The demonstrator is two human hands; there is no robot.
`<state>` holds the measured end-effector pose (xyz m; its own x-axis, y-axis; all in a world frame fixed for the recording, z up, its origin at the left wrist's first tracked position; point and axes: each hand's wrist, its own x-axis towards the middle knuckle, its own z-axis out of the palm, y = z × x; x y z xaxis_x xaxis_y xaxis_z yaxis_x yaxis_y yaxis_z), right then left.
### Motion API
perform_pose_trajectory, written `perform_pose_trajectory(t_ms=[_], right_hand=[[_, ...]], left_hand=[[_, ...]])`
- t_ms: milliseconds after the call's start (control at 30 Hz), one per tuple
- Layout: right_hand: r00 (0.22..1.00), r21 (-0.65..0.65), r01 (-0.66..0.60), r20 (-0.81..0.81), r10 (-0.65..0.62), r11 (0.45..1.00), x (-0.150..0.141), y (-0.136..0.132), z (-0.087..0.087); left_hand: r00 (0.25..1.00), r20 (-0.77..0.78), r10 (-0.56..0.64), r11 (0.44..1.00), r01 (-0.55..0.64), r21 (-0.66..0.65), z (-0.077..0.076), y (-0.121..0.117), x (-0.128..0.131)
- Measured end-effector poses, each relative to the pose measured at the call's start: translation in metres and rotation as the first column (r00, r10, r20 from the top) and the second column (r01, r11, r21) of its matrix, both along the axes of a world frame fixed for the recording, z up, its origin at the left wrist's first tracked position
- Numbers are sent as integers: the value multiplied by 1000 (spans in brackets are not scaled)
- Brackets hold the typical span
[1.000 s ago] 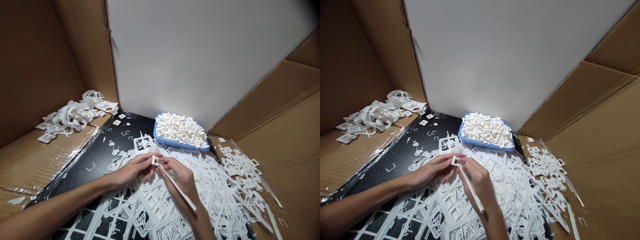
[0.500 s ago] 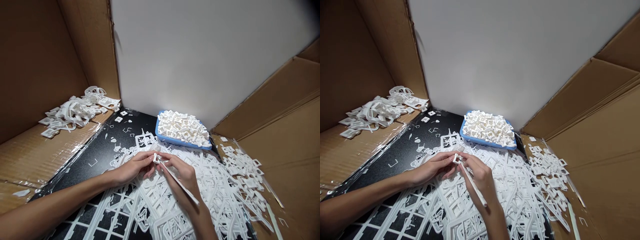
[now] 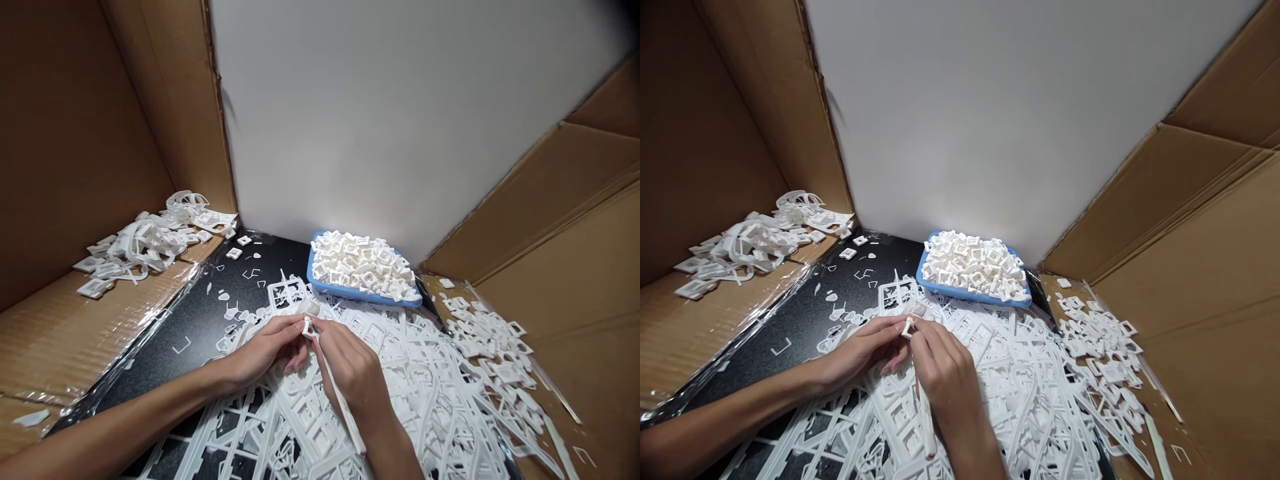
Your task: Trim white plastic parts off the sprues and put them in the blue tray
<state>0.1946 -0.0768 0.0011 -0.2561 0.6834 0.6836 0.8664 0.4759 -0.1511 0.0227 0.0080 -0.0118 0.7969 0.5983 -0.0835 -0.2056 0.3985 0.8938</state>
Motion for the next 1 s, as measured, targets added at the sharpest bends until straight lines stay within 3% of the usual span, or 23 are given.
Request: perform_pose_trajectory(t_ms=[333,533,733,867,933,1000], right_hand=[[1000,3,-12,25,12,1000,-4,-3,2],[994,96,108,11,-110,989,-4,-4,0],[976,94,216,-64,-210,972,8,-3,-3],[945,63,241,-242,-220,968,16,-6,1],[876,-28,256,-415,-244,966,18,-8,5],[777,-174,190,-575,-256,966,17,-10,8]], left_hand=[[999,33,32,999,-30,-43,9,-2,4],[999,49,-3,989,11,-148,12,1,1],[994,33,-104,984,108,-144,8,4,-2],[990,59,-131,981,138,-134,6,6,-4],[990,84,-113,982,125,-142,7,8,-5],[990,102,-93,982,108,-153,8,8,-6]])
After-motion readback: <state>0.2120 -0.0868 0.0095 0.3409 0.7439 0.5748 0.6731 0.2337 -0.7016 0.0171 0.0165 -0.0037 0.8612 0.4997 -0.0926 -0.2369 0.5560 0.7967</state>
